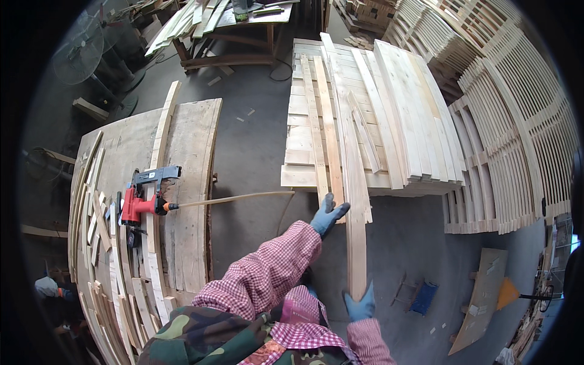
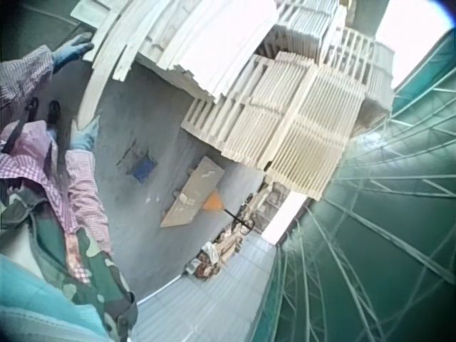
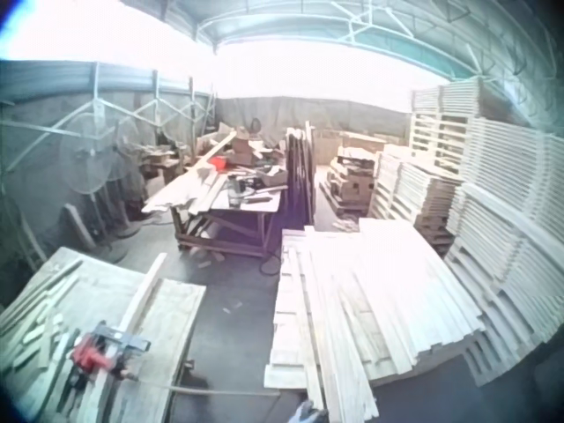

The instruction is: The person measures and aligns wooden planks on a workbench, then uses a nail gun to fasten them together. The person repeatedly picks up planks, positions them, and secures them with nails.

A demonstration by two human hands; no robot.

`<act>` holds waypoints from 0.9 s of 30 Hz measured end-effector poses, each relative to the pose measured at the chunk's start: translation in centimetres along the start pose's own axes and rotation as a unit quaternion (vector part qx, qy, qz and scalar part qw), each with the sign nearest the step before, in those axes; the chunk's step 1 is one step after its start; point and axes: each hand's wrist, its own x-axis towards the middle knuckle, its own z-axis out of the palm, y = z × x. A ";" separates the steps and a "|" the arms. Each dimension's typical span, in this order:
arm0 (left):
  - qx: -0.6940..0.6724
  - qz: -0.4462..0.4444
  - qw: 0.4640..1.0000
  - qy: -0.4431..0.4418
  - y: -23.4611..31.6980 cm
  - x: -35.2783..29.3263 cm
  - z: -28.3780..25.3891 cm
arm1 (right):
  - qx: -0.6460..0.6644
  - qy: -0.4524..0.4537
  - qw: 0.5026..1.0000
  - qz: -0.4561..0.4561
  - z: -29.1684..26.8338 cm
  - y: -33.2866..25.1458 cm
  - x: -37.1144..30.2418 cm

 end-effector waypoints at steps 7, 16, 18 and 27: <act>-0.300 -0.104 0.948 -0.028 -17.7 -9.7 -21.7 | -0.162 -0.111 0.963 -0.187 2.4 -5.1 10.0; -0.250 -0.160 0.905 0.304 -14.8 -30.6 -17.5 | -0.209 -0.322 0.917 -0.105 1.7 9.1 8.5; -0.234 -0.162 0.901 0.327 -14.7 -31.8 -16.1 | -0.215 -0.338 0.911 -0.095 0.8 10.3 9.3; -0.168 -0.222 0.869 0.409 -17.8 -36.6 -12.1 | -0.196 -0.319 0.927 -0.003 2.2 12.0 16.8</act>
